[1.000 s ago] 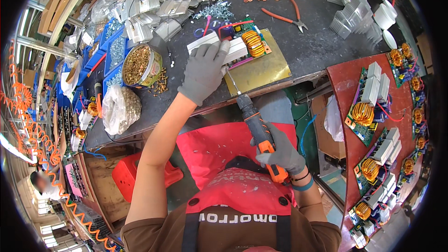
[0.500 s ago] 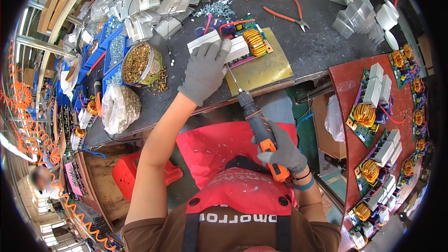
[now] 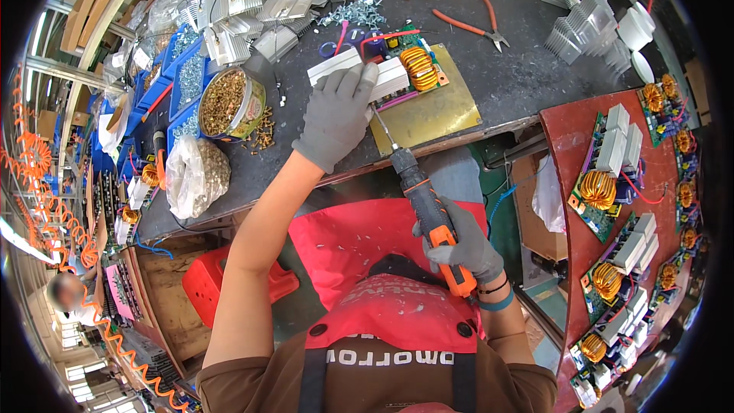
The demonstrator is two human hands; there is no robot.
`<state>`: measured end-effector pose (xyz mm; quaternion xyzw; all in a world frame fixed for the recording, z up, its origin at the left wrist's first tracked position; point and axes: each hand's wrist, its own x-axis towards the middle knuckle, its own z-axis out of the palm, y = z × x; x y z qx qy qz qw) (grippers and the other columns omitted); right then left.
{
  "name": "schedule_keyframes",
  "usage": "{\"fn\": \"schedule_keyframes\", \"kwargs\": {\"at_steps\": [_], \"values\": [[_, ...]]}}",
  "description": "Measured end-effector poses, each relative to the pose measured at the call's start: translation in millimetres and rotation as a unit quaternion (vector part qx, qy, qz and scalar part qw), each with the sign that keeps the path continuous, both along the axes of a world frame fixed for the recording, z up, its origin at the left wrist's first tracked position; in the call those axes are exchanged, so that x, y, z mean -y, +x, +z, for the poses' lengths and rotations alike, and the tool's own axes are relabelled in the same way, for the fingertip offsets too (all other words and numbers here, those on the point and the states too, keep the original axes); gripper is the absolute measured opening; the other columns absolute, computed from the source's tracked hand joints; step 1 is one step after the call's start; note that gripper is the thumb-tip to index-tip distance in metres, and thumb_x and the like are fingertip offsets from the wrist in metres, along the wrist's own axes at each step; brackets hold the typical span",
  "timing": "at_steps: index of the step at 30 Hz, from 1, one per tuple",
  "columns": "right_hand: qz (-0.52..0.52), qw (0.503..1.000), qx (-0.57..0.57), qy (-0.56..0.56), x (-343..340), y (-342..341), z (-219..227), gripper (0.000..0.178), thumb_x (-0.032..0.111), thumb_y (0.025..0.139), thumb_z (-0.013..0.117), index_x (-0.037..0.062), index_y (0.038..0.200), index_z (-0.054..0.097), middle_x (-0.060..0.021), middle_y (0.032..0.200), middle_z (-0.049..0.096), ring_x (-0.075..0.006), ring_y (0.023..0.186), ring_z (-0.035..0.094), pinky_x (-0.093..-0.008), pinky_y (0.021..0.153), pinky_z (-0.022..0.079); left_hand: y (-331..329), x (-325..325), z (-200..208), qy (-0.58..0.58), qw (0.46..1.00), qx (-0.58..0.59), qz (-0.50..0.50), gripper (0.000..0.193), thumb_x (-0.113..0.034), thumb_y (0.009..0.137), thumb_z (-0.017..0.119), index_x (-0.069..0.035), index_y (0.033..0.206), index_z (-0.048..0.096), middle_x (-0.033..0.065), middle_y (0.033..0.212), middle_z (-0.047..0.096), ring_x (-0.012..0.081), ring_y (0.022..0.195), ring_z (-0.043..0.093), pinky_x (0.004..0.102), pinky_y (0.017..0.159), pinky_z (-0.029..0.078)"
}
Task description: Assemble heatsinks and components onto a printed circuit board using an electric screwdriver.
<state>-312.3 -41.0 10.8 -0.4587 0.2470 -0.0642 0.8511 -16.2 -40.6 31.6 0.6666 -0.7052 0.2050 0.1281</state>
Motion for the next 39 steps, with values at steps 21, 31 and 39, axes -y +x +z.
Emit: {"fn": "schedule_keyframes", "kwargs": {"at_steps": [21, 31, 39], "values": [[-0.013, 0.993, 0.058, 0.1, -0.3, 0.4, -16.0, 0.083, 0.008, 0.066, 0.072, -0.0003, 0.141, 0.037, -0.0127, 0.101, 0.061, -0.0162, 0.063, 0.062, -0.0302, 0.052, 0.055, -0.4, -2.4, -11.5, -0.056, 0.998, 0.001, 0.01, 0.07, -0.022, 0.071, 0.077, -0.011, 0.137, 0.054, 0.0079, 0.13, 0.06, 0.0273, 0.108, 0.06, 0.042, 0.09, 0.049], [-0.04, 0.999, 0.015, 0.033, -10.8, 3.3, -8.6, 0.088, 0.002, 0.071, 0.073, -0.0026, 0.148, 0.03, -0.0123, 0.109, 0.062, -0.014, 0.074, 0.064, -0.0295, 0.061, 0.055, -2.6, -1.7, -9.4, -0.061, 0.998, -0.003, 0.012, 0.067, -0.021, 0.071, 0.076, -0.011, 0.134, 0.056, 0.0086, 0.128, 0.061, 0.0271, 0.107, 0.06, 0.0421, 0.09, 0.049], [-0.028, 0.998, 0.014, 0.047, -14.5, 9.5, 6.5, 0.09, -0.001, 0.071, 0.074, 0.0, 0.15, 0.03, -0.0104, 0.108, 0.063, -0.0134, 0.078, 0.064, -0.0293, 0.065, 0.055, -2.0, -1.7, -10.5, -0.066, 0.998, 0.002, 0.01, 0.066, -0.02, 0.072, 0.075, -0.01, 0.135, 0.055, 0.0085, 0.128, 0.06, 0.0272, 0.106, 0.06, 0.0423, 0.089, 0.049]]}}
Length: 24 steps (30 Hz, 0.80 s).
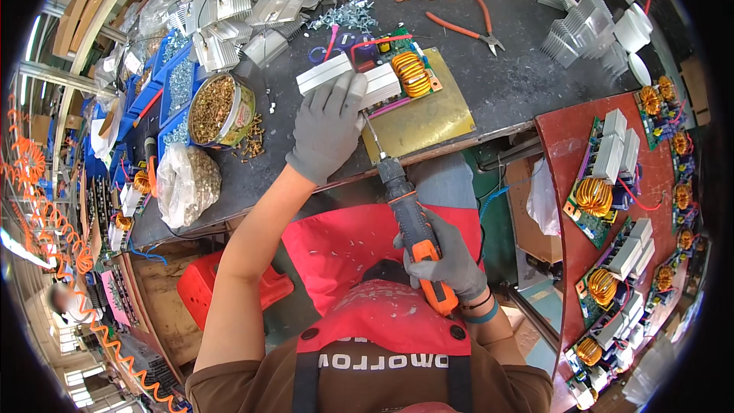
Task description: Assemble heatsinks and components onto a printed circuit board using an electric screwdriver.
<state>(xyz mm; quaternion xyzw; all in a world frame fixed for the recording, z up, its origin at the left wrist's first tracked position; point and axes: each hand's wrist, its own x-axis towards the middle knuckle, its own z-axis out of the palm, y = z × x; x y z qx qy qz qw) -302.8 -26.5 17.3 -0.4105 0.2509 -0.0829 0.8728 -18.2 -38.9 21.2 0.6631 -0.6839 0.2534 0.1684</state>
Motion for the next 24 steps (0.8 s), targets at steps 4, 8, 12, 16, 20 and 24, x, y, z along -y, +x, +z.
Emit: {"fn": "schedule_keyframes", "kwargs": {"at_steps": [4, 8, 12, 16, 20, 24], "values": [[-0.019, 0.999, -0.011, -0.03, -1.4, 1.8, 2.3, 0.087, -0.003, 0.07, 0.067, -0.0021, 0.149, 0.029, -0.0139, 0.104, 0.062, -0.018, 0.067, 0.066, -0.0312, 0.056, 0.057, -0.8, 1.3, -1.7, 0.002, 1.0, 0.003, 0.001, 0.066, -0.019, 0.072, 0.074, -0.01, 0.134, 0.053, 0.0088, 0.128, 0.059, 0.028, 0.104, 0.059, 0.0427, 0.089, 0.049], [-0.018, 0.996, -0.006, -0.087, 0.3, 3.5, 4.3, 0.085, -0.003, 0.07, 0.066, -0.0027, 0.147, 0.031, -0.014, 0.102, 0.062, -0.0182, 0.067, 0.066, -0.031, 0.055, 0.057, -0.9, 1.5, -1.8, 0.007, 1.0, 0.008, 0.008, 0.066, -0.018, 0.072, 0.073, -0.01, 0.134, 0.052, 0.0089, 0.128, 0.058, 0.0283, 0.105, 0.058, 0.0431, 0.09, 0.048], [-0.021, 1.0, -0.009, -0.015, 1.0, 4.8, 5.1, 0.076, 0.001, 0.069, 0.066, -0.0036, 0.139, 0.038, -0.013, 0.098, 0.062, -0.0172, 0.064, 0.064, -0.0313, 0.053, 0.056, -1.6, 1.8, -2.6, -0.001, 1.0, 0.012, 0.006, 0.065, -0.018, 0.073, 0.073, -0.01, 0.134, 0.052, 0.0088, 0.128, 0.058, 0.0282, 0.105, 0.058, 0.0433, 0.09, 0.048], [-0.01, 0.997, 0.039, 0.064, 1.6, 5.8, 1.0, 0.074, 0.0, 0.071, 0.066, -0.0024, 0.14, 0.039, -0.0111, 0.1, 0.061, -0.0181, 0.062, 0.063, -0.0323, 0.053, 0.054, -1.7, 1.1, -2.9, -0.002, 1.0, 0.01, 0.006, 0.065, -0.018, 0.073, 0.072, -0.01, 0.134, 0.052, 0.009, 0.127, 0.058, 0.0281, 0.104, 0.058, 0.0434, 0.09, 0.048], [-0.025, 0.986, 0.102, 0.13, 0.9, 5.7, -6.1, 0.063, 0.009, 0.067, 0.067, -0.003, 0.125, 0.046, -0.0117, 0.092, 0.061, -0.0175, 0.057, 0.061, -0.0303, 0.05, 0.053, -1.1, 1.9, -3.9, -0.002, 1.0, 0.01, 0.011, 0.065, -0.019, 0.073, 0.072, -0.009, 0.134, 0.052, 0.0088, 0.127, 0.059, 0.0279, 0.103, 0.058, 0.0434, 0.09, 0.048], [-0.044, 0.943, 0.157, 0.289, -5.1, 7.2, -11.6, 0.054, 0.017, 0.066, 0.066, -0.0018, 0.113, 0.05, -0.0105, 0.078, 0.059, -0.0161, 0.054, 0.058, -0.028, 0.047, 0.051, -1.0, 1.7, -5.5, -0.006, 1.0, 0.012, 0.01, 0.064, -0.019, 0.073, 0.073, -0.009, 0.133, 0.052, 0.0086, 0.127, 0.059, 0.0277, 0.103, 0.058, 0.0432, 0.09, 0.049]]}}
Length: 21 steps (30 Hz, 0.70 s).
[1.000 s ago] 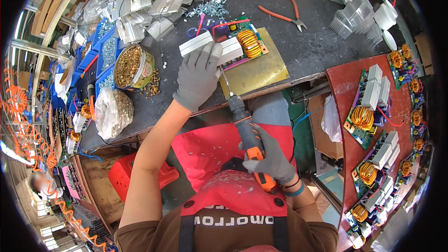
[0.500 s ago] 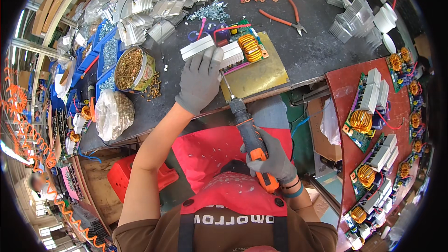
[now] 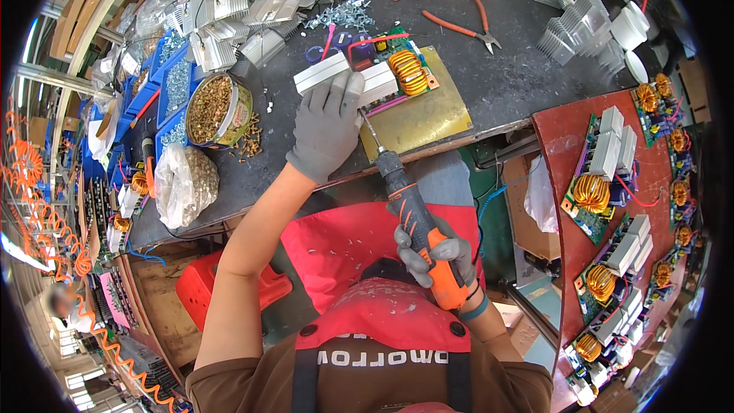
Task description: Assemble heatsinks and components onto a printed circuit board using an electric screwdriver.
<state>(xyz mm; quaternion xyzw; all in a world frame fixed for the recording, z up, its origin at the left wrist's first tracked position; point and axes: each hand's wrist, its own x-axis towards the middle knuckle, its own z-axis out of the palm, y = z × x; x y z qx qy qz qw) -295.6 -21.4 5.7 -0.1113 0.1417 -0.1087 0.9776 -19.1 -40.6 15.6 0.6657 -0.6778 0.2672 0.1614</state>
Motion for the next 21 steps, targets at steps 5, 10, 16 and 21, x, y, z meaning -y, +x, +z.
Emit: {"fn": "schedule_keyframes", "kwargs": {"at_steps": [5, 10, 16, 21], "values": [[0.012, 0.999, -0.018, -0.039, -3.0, -1.2, 4.2, 0.056, 0.013, 0.068, 0.067, -0.0012, 0.119, 0.048, -0.0105, 0.089, 0.06, -0.0156, 0.057, 0.06, -0.028, 0.049, 0.052, 1.4, 0.7, 6.5, 0.01, 1.0, 0.009, -0.011, 0.063, -0.021, 0.074, 0.074, -0.009, 0.132, 0.053, 0.0093, 0.127, 0.059, 0.0287, 0.106, 0.059, 0.0426, 0.089, 0.049], [0.036, 0.955, -0.138, -0.259, 2.3, -24.4, 16.4, 0.077, 0.003, 0.073, 0.069, 0.0031, 0.142, 0.035, -0.0108, 0.102, 0.059, -0.0172, 0.066, 0.064, -0.0307, 0.057, 0.055, -7.4, -2.8, 18.4, 0.042, 0.999, 0.021, 0.005, 0.066, -0.028, 0.073, 0.077, -0.006, 0.131, 0.053, 0.0115, 0.126, 0.059, 0.0293, 0.107, 0.059, 0.0429, 0.09, 0.049], [0.008, 0.961, -0.135, -0.242, 12.2, -31.4, 13.8, 0.082, 0.003, 0.072, 0.069, 0.0033, 0.146, 0.032, -0.0101, 0.105, 0.059, -0.0167, 0.065, 0.063, -0.0309, 0.056, 0.055, -27.8, 6.1, 11.5, 0.021, 0.997, 0.007, 0.069, 0.069, -0.034, 0.072, 0.078, -0.005, 0.13, 0.055, 0.0123, 0.125, 0.06, 0.0295, 0.109, 0.058, 0.0437, 0.093, 0.046], [0.045, 0.941, -0.171, -0.289, 20.5, -27.6, 16.2, 0.082, 0.008, 0.066, 0.07, 0.0022, 0.141, 0.036, -0.0108, 0.099, 0.059, -0.0165, 0.067, 0.062, -0.0315, 0.055, 0.056, -24.9, 9.7, 2.2, -0.023, 0.998, -0.009, 0.064, 0.066, -0.033, 0.071, 0.078, -0.007, 0.128, 0.057, 0.0101, 0.124, 0.061, 0.0284, 0.109, 0.058, 0.044, 0.094, 0.046]]}}
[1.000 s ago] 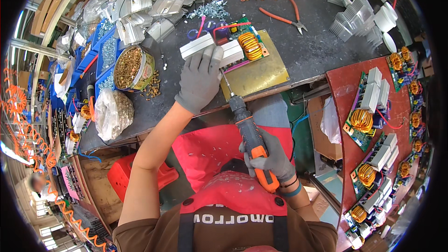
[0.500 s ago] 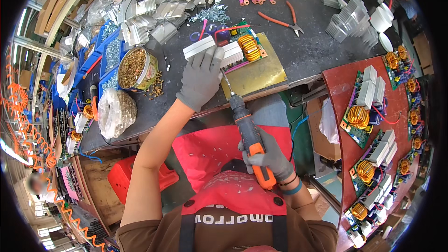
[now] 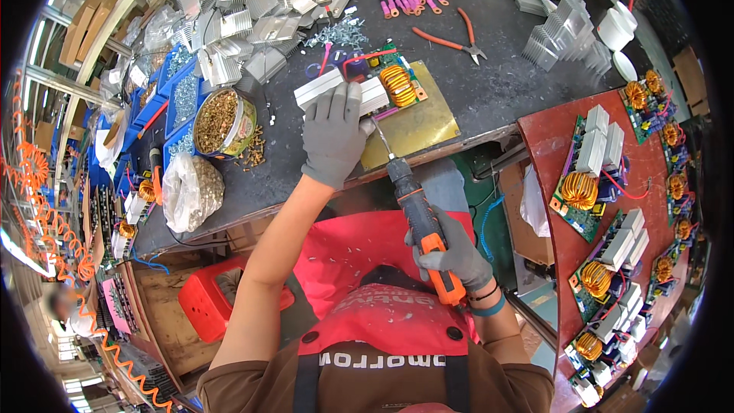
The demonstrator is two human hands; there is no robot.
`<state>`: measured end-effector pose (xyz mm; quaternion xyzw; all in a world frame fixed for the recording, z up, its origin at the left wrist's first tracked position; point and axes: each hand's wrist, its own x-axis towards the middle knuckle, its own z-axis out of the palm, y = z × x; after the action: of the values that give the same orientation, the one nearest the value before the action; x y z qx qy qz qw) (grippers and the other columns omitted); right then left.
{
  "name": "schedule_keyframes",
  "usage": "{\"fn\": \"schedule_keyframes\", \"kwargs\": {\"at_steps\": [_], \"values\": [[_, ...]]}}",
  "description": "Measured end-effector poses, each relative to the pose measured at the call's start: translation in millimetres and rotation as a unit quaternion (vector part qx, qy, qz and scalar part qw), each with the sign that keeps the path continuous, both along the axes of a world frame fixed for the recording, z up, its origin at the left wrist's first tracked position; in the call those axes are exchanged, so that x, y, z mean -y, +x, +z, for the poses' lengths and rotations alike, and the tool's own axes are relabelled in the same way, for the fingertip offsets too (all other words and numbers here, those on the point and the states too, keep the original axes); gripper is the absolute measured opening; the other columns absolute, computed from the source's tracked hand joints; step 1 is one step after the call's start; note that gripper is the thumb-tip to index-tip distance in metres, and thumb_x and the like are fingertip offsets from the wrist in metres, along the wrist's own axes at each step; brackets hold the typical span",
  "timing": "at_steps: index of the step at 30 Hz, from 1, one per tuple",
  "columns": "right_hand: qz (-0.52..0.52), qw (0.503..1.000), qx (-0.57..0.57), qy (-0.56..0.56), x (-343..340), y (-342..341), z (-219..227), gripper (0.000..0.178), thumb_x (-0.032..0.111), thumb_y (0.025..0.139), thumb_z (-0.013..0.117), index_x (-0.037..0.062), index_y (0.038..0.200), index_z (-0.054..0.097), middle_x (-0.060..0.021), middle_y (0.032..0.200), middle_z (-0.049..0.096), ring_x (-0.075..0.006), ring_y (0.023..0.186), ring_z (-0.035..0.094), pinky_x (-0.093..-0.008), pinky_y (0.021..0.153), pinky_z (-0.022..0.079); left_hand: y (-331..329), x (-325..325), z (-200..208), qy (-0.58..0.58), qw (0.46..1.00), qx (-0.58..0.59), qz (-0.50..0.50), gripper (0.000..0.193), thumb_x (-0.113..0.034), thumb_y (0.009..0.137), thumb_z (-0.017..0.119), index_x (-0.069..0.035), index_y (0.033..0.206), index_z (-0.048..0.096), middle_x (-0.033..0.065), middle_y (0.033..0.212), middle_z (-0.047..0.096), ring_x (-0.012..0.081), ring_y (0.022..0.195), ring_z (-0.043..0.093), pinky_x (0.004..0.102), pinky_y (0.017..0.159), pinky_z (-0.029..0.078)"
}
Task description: Assemble heatsinks and components onto a printed circuit board using an electric screwdriver.
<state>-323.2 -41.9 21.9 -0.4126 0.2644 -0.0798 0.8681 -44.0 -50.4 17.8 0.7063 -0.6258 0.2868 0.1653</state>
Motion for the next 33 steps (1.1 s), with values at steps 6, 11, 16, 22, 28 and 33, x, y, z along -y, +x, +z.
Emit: {"fn": "schedule_keyframes", "kwargs": {"at_steps": [6, 11, 16, 22, 28, 33], "values": [[0.006, 1.0, 0.006, 0.006, 3.2, 2.8, -2.7, 0.084, 0.009, 0.066, 0.07, 0.0024, 0.142, 0.035, -0.0107, 0.1, 0.059, -0.0158, 0.067, 0.062, -0.0312, 0.055, 0.056, -0.2, 2.5, -6.8, -0.007, 1.0, 0.019, 0.024, 0.062, -0.029, 0.071, 0.076, -0.01, 0.128, 0.058, 0.008, 0.122, 0.062, 0.0279, 0.108, 0.058, 0.0442, 0.093, 0.046], [0.005, 0.999, 0.022, 0.023, 5.6, 2.0, -7.8, 0.085, 0.01, 0.066, 0.072, 0.0023, 0.142, 0.035, -0.011, 0.101, 0.059, -0.0155, 0.067, 0.062, -0.0309, 0.055, 0.056, -0.2, 3.0, -6.8, -0.015, 0.999, 0.021, 0.026, 0.062, -0.029, 0.071, 0.076, -0.01, 0.127, 0.059, 0.0079, 0.121, 0.062, 0.0278, 0.107, 0.058, 0.0439, 0.093, 0.046], [0.008, 1.0, 0.008, -0.01, 5.5, 0.5, -10.9, 0.086, 0.006, 0.068, 0.072, 0.0017, 0.145, 0.033, -0.0106, 0.102, 0.059, -0.015, 0.069, 0.062, -0.0305, 0.056, 0.056, 0.1, 2.5, -6.5, -0.023, 0.999, 0.018, 0.019, 0.06, -0.029, 0.073, 0.075, -0.009, 0.127, 0.059, 0.0084, 0.121, 0.062, 0.0278, 0.106, 0.059, 0.0436, 0.092, 0.046], [-0.015, 0.975, -0.027, -0.221, -7.8, 9.4, -10.5, 0.085, 0.003, 0.07, 0.07, 0.0011, 0.146, 0.032, -0.0107, 0.102, 0.06, -0.0159, 0.069, 0.063, -0.0309, 0.056, 0.055, 0.4, 3.2, -5.5, -0.025, 1.0, 0.018, 0.009, 0.062, -0.026, 0.072, 0.075, -0.008, 0.128, 0.057, 0.0101, 0.122, 0.061, 0.0276, 0.106, 0.058, 0.0429, 0.091, 0.046], [-0.018, 0.998, 0.023, 0.05, 5.8, 4.8, -1.5, 0.082, 0.001, 0.069, 0.07, -0.0001, 0.143, 0.035, -0.0117, 0.102, 0.061, -0.0175, 0.066, 0.063, -0.0318, 0.055, 0.055, 0.3, 1.2, -2.8, -0.013, 1.0, 0.008, 0.012, 0.058, -0.027, 0.074, 0.073, -0.008, 0.127, 0.059, 0.01, 0.122, 0.062, 0.0279, 0.105, 0.059, 0.0435, 0.091, 0.046], [-0.021, 0.998, -0.017, -0.056, -4.7, 13.1, 4.0, 0.08, 0.001, 0.069, 0.069, -0.0003, 0.142, 0.036, -0.0115, 0.1, 0.061, -0.0173, 0.064, 0.063, -0.0309, 0.053, 0.054, 0.8, 2.5, -3.6, -0.016, 1.0, 0.013, 0.009, 0.059, -0.028, 0.074, 0.074, -0.007, 0.128, 0.058, 0.0104, 0.121, 0.062, 0.0284, 0.104, 0.059, 0.0434, 0.09, 0.047]]}}
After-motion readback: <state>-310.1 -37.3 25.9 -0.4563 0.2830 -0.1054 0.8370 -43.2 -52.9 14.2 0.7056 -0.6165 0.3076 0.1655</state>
